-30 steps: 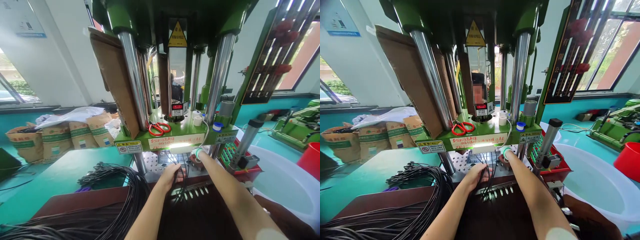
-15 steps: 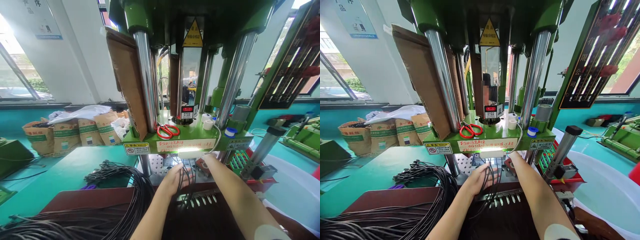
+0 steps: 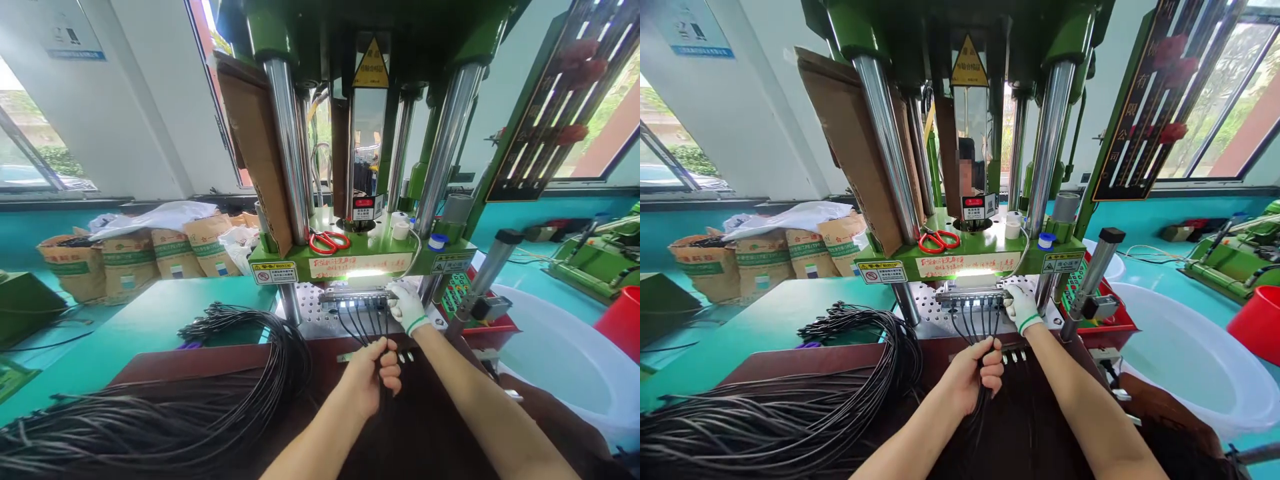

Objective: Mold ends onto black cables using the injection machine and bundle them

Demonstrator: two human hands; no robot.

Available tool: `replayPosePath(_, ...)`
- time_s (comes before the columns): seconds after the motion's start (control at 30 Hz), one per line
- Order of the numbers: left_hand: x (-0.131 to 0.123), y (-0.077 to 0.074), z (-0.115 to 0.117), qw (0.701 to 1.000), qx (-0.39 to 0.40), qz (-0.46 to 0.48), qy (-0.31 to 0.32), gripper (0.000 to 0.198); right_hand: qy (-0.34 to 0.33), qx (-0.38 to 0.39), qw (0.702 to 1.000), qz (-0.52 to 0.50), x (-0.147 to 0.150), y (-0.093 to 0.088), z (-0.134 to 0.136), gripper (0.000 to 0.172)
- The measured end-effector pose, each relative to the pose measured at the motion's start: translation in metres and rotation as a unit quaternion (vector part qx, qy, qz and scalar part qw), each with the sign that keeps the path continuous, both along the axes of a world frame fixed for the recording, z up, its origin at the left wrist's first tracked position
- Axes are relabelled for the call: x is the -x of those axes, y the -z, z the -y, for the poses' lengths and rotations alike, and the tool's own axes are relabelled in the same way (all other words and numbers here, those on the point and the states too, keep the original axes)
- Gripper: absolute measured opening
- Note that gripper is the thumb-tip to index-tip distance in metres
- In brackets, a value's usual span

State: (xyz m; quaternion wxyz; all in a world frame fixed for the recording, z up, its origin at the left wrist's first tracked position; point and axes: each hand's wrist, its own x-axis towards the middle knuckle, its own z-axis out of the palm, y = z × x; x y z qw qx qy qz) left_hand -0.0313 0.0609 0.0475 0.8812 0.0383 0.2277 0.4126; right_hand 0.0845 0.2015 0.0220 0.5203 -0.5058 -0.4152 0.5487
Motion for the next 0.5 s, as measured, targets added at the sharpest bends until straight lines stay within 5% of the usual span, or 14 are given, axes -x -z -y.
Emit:
replayPosePath(0.3,0.007,0.001,0.04,0.998,0.03,0.025,-0.052,0.025,0.043,0.006,0.999,-0.031,0.023,0.003,0.036,0.011)
replayPosePath(0.5,0.017,0.012,0.078,0.999,-0.029,-0.022,-0.013,0.016,0.058,0.014,0.998,-0.02,0.017,0.0,0.046,0.025)
